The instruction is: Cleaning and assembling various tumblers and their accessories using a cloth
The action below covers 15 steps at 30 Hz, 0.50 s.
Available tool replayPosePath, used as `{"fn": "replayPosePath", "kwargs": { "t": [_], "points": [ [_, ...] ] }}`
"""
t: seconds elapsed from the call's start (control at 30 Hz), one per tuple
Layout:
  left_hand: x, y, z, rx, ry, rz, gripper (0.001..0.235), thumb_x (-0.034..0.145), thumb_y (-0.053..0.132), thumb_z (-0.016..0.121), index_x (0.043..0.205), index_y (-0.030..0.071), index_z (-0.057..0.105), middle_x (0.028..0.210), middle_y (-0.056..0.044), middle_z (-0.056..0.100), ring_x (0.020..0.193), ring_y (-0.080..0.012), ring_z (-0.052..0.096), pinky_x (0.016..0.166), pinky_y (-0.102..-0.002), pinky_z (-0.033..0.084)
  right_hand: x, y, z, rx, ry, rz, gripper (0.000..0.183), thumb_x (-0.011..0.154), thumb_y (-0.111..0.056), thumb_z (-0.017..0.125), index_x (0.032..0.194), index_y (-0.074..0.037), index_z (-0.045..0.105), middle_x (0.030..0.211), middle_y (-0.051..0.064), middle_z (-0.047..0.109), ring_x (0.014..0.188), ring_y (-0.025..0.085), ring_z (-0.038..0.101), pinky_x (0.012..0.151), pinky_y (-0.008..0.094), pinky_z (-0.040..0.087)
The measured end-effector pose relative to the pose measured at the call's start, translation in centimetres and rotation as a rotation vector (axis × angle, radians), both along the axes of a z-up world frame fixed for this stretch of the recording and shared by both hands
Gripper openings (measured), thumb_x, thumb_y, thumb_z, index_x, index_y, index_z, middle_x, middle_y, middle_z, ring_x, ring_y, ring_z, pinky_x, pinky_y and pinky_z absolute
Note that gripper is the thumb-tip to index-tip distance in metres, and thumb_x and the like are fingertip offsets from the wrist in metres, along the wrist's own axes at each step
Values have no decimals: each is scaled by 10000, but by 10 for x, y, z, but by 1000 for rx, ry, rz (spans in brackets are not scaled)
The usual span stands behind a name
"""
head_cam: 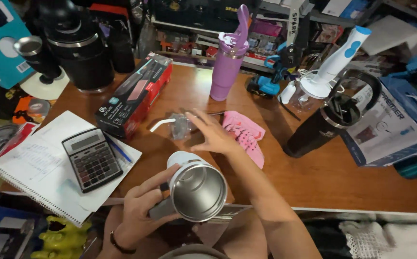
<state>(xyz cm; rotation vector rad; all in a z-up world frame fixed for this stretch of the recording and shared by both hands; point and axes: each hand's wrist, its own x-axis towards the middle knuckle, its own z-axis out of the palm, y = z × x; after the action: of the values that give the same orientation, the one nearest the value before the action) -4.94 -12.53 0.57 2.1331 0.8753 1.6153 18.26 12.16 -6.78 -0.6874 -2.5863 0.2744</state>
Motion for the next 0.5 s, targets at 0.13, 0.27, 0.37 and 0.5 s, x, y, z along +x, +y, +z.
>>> {"fn": "replayPosePath", "kwargs": {
  "t": [0.13, 0.27, 0.37, 0.5],
  "points": [
    [-4, 3, -2, -3, -16, -8, 431, 823, 245, 796, 688, 4, 466, 1375, -329, 588, 1223, -378, 695, 1019, -383, 578, 45, -24, 2, -77, 50, -221, 1018, 804, -421, 860, 1600, -137, 292, 1620, 276, 309, 1504, 433, 317, 1201, 526, 292],
    [-6, 7, -6, 29, 81, 62, 313, 785, 244, 850, 905, 25, 661, 1379, -306, 595, 1254, -332, 676, 1053, -374, 572, 93, -21, -32, 38, -24, -629, 1011, 791, -535, 806, 1583, -126, 330, 1623, 261, 280, 1488, 524, 238, 1189, 617, 250],
    [-3, 13, -13, 23, 75, 31, 408, 799, 280, 837, 826, 29, 517, 1395, -290, 589, 1218, -332, 699, 974, -371, 603, 115, -16, -63, -29, -64, -690, 757, 815, -495, 721, 1467, -199, 480, 1485, 167, 427, 1319, 448, 381, 1066, 572, 335],
    [0, 18, -16, 26, 80, -5, 473, 792, 259, 862, 723, 16, 462, 1402, -277, 588, 1132, -287, 753, 882, -311, 643, 124, -30, -51, 18, 125, -693, 547, 750, -264, 724, 1275, -145, 625, 1009, 151, 606, 948, 392, 591, 821, 492, 460]
  ]
}}
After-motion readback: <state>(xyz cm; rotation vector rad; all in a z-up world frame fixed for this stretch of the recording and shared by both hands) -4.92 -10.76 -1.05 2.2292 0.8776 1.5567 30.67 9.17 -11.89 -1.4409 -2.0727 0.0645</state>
